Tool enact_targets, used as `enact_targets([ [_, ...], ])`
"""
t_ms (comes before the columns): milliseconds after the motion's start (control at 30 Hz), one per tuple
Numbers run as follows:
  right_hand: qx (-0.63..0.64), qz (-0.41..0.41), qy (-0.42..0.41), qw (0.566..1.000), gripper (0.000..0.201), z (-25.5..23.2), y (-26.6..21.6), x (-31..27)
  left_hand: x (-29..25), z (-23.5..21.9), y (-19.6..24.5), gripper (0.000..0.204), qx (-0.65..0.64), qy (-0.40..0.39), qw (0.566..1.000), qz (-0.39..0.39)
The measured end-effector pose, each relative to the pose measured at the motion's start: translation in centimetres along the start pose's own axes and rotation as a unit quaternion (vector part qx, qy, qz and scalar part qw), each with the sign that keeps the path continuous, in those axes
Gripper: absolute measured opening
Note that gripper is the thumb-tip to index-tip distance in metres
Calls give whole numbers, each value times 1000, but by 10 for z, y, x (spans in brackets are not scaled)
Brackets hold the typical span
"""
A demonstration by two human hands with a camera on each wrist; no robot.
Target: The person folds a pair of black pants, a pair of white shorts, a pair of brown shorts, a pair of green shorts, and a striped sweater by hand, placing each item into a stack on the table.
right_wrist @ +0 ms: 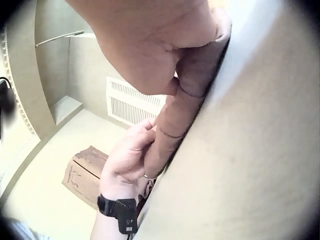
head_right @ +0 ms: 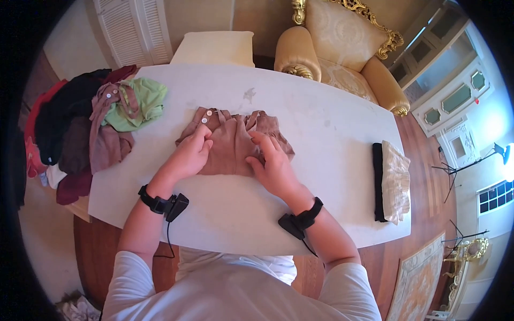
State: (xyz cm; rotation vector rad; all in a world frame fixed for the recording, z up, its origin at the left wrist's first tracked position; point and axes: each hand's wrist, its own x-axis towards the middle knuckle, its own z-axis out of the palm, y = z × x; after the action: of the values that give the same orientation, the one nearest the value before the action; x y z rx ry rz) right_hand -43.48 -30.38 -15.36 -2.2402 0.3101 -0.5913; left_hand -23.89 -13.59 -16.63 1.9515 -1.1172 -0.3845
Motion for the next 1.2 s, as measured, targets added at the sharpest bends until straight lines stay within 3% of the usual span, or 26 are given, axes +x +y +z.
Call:
enact_targets([
  [167,5,7,11,1000,47,6,8,3,1,-4,7,17,60,-9,998,-14],
  [267,-13,-14,12,1000,41,7,12,5,-7,-4,24,16,117,73,988,66],
  [367,-74,-52,-7,996,31,3,9,7,-11,-11,48,16,148,98,965,193],
  [467,-65,-104,12,992,20,11,20,7,-17,1,50,25,106,-18,963,249],
  [500,-74,-106,15,992,20,12,21,5,-20,7,47,44,152,-52,950,266],
  [700,-152,-85,-2,985,22,0,8,0,-24,18,32,69,246,-170,943,147],
  [767,-177,-83,-9,981,23,-6,8,0,-23,22,23,71,253,-171,941,150],
  [1000,-239,-134,-84,958,56,-20,-7,9,-26,24,30,74,270,-176,938,125],
  [1100,-270,-144,-136,942,62,-11,9,16,-7,17,24,74,183,-192,957,116],
  [1200,-302,-126,-164,931,65,-6,16,22,-3,16,13,71,134,-153,975,91],
])
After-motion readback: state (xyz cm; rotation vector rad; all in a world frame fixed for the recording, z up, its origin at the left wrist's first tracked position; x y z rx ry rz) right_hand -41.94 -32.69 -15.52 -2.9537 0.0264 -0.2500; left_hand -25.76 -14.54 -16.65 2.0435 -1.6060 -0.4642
